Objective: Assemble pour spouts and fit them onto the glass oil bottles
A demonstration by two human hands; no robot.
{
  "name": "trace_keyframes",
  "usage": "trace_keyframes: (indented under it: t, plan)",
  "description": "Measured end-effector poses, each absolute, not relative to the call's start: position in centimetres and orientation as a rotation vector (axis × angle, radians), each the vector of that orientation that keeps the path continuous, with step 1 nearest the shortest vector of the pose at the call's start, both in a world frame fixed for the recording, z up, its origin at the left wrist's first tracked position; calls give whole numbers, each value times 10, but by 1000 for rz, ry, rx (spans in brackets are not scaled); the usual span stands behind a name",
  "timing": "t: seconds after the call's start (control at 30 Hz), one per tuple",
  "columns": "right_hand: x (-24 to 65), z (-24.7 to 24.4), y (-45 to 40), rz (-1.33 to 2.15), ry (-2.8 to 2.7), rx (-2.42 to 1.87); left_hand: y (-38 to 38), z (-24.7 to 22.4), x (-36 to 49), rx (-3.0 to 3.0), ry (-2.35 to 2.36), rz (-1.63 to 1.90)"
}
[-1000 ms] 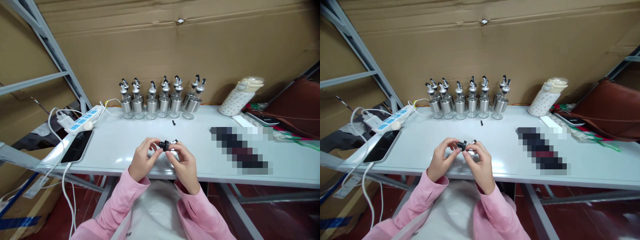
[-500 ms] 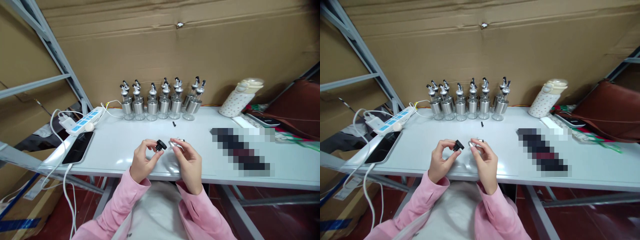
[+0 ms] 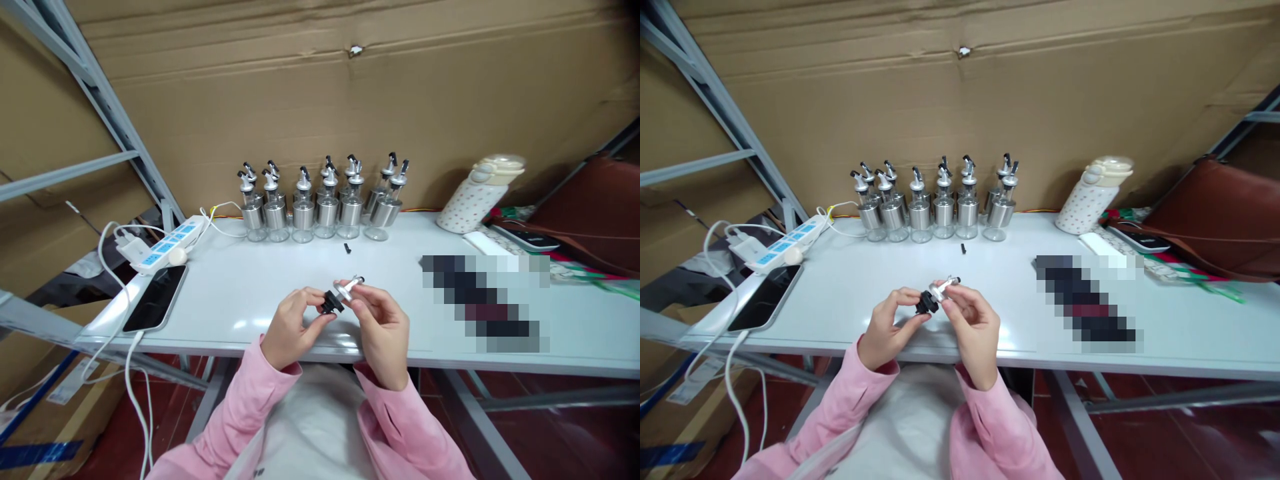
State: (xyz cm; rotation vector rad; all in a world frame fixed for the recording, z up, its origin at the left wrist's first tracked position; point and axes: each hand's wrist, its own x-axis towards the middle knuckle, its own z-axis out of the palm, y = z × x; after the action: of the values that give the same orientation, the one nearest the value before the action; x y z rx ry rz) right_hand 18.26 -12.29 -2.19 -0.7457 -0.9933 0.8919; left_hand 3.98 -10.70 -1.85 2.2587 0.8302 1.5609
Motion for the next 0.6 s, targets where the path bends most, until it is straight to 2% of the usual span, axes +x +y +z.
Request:
trace_keyframes:
  t: [0.6]
  plan:
    - [180,-21,-125,970,-1132,-661,-105,-16,40,2330,811,1669]
